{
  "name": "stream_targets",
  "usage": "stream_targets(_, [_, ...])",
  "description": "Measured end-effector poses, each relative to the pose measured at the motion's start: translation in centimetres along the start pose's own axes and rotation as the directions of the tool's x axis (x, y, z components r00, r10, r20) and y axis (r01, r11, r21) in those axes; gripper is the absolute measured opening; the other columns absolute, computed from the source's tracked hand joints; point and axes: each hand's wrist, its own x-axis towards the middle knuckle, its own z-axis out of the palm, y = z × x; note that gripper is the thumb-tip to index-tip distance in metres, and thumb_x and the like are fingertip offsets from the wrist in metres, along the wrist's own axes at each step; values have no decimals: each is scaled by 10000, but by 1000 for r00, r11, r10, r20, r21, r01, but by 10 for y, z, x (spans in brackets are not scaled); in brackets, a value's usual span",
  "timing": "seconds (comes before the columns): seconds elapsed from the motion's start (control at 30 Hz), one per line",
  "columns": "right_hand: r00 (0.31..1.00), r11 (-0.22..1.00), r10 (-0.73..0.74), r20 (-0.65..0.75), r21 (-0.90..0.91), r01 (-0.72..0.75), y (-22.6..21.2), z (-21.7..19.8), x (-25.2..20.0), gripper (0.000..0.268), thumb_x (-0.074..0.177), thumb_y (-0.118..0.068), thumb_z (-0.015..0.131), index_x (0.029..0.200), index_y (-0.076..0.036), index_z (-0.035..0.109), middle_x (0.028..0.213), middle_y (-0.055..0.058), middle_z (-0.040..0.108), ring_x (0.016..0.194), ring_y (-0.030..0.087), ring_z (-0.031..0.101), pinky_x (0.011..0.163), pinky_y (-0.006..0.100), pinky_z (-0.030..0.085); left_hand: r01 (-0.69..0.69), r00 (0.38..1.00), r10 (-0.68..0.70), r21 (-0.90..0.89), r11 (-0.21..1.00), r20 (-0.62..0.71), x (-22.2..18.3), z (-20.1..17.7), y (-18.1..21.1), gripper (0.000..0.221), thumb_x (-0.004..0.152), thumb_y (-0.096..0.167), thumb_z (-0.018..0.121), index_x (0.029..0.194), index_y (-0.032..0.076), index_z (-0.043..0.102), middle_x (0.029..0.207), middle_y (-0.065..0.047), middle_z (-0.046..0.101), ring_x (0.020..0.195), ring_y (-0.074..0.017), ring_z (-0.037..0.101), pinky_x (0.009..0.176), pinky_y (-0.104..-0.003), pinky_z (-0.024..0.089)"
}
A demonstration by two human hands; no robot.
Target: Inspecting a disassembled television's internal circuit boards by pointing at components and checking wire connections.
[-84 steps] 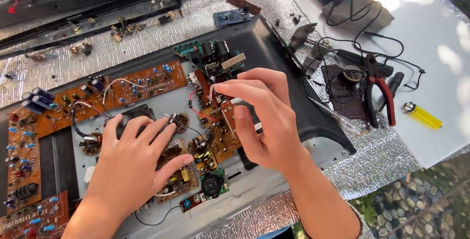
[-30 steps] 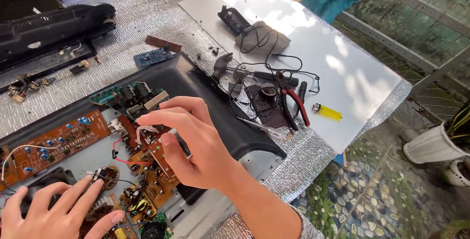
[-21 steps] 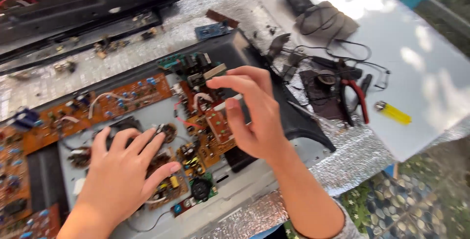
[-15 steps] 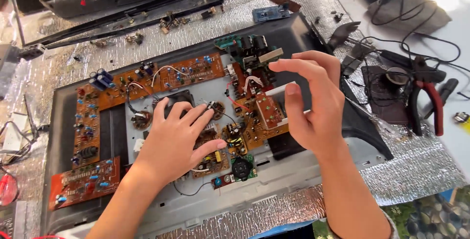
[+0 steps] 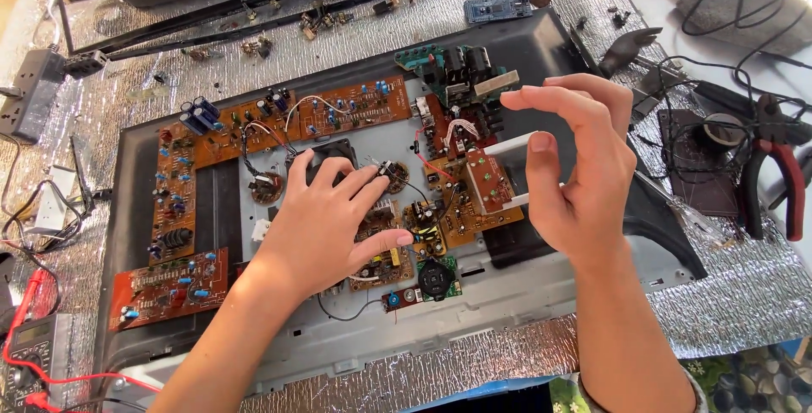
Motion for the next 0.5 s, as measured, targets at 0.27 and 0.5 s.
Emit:
stream_targets(0.27, [1000, 1000, 6, 0, 17, -6, 0, 0, 0, 261, 1046, 72, 411, 1264, 31, 548, 1181, 154, 737, 1203, 320, 481, 1049, 415, 452, 13, 1000, -12, -23, 1000, 21, -1, 0, -1, 784, 976, 759, 378, 1324, 124, 680, 1340, -41, 680, 1192, -291, 534, 1116, -594, 312])
stream_targets(0.5, [999, 997, 18, -46, 72, -15, 5, 1, 1, 339, 987, 118, 405, 1282, 57, 560, 1138, 196, 685, 1226, 293, 478, 989, 387, 509, 44, 997, -52, -119, 992, -60, -12, -10, 0, 721, 967, 725, 442, 1297, 127, 672, 1380, -70, 639, 1259, -317, 500, 1133, -625, 275])
